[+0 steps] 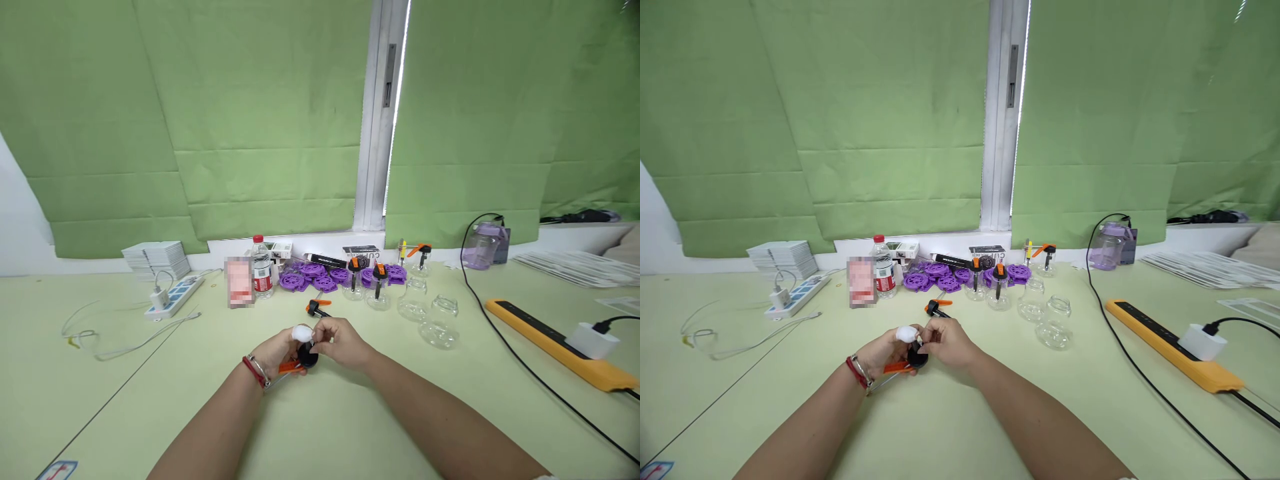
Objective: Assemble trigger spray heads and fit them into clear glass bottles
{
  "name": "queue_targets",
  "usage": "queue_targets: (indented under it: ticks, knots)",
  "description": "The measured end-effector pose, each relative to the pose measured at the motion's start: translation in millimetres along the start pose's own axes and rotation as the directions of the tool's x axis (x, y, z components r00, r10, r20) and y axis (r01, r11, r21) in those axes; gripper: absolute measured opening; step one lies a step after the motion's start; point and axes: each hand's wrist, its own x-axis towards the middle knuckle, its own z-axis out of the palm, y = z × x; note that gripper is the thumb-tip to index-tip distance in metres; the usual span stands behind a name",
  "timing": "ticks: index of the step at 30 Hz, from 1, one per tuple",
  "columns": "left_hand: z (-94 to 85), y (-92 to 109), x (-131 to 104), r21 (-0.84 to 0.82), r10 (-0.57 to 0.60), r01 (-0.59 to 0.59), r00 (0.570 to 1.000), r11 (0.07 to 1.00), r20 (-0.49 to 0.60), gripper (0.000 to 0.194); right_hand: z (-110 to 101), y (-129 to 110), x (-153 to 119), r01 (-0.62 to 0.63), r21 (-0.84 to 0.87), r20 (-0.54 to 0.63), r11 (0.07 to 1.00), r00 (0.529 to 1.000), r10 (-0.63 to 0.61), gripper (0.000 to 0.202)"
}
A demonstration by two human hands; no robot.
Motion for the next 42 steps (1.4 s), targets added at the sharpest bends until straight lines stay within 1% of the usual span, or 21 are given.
queue_targets:
  ticks: [5, 9, 18, 21, 23, 26, 30, 35, 39, 42]
  knots:
    - [-1.6, -1.7, 1.2, -0.007, 0.008, -0.008, 1.000, 1.000, -0.009, 0.028, 0.3, 0.3, -0.1, 0.008, 0.004, 0.025, 1.000, 1.000, -0.008, 0.011]
    - [-3.0, -3.2, 2.4, -0.016, 0.007, -0.007, 1.000, 1.000, -0.011, 0.027, 0.7, 0.7, -0.4, 0.018, -0.017, 0.025, 1.000, 1.000, -0.018, 0.010]
    - [-5.9, -4.5, 3.5, 0.006, -0.013, 0.013, 1.000, 1.000, -0.014, 0.027, 1.1, 1.0, -0.5, 0.005, 0.000, 0.019, 1.000, 1.000, -0.005, 0.011]
    - [-7.7, -5.7, 4.8, -0.004, -0.004, 0.004, 1.000, 1.000, -0.009, 0.027, 1.0, 2.2, -0.5, 0.029, 0.000, 0.030, 1.000, 0.999, -0.029, 0.009]
    - [-8.4, -6.1, 5.4, -0.015, -0.005, 0.005, 1.000, 1.000, -0.003, 0.028, 0.8, 3.0, -0.5, 0.020, 0.004, 0.042, 1.000, 0.999, -0.021, 0.009]
    - [-8.1, -5.5, 5.1, -0.017, -0.013, 0.013, 1.000, 1.000, 0.005, 0.030, 0.2, 4.3, -0.4, 0.003, 0.004, 0.052, 1.000, 0.999, -0.003, 0.010]
    - [-7.2, -4.8, 4.2, -0.011, -0.008, 0.008, 1.000, 1.000, 0.006, 0.032, -0.1, 6.2, 0.3, 0.017, -0.021, 0.057, 1.000, 0.998, -0.016, 0.012]
    - [-9.0, -5.9, 5.8, -0.012, -0.021, 0.021, 1.000, 1.000, 0.016, 0.031, 1.1, 6.8, 1.0, 0.004, 0.013, 0.055, 1.000, 0.998, -0.005, 0.012]
    - [-9.9, -6.7, 7.2, -0.006, -0.019, 0.019, 0.999, 1.000, 0.026, 0.033, 1.0, 6.4, 1.1, 0.021, -0.005, 0.065, 1.000, 0.998, -0.020, 0.012]
    - [-10.3, -7.1, 7.5, 0.002, -0.011, 0.011, 1.000, 1.000, 0.022, 0.033, 1.0, 6.8, 1.5, 0.005, -0.001, 0.077, 1.000, 0.997, -0.005, 0.013]
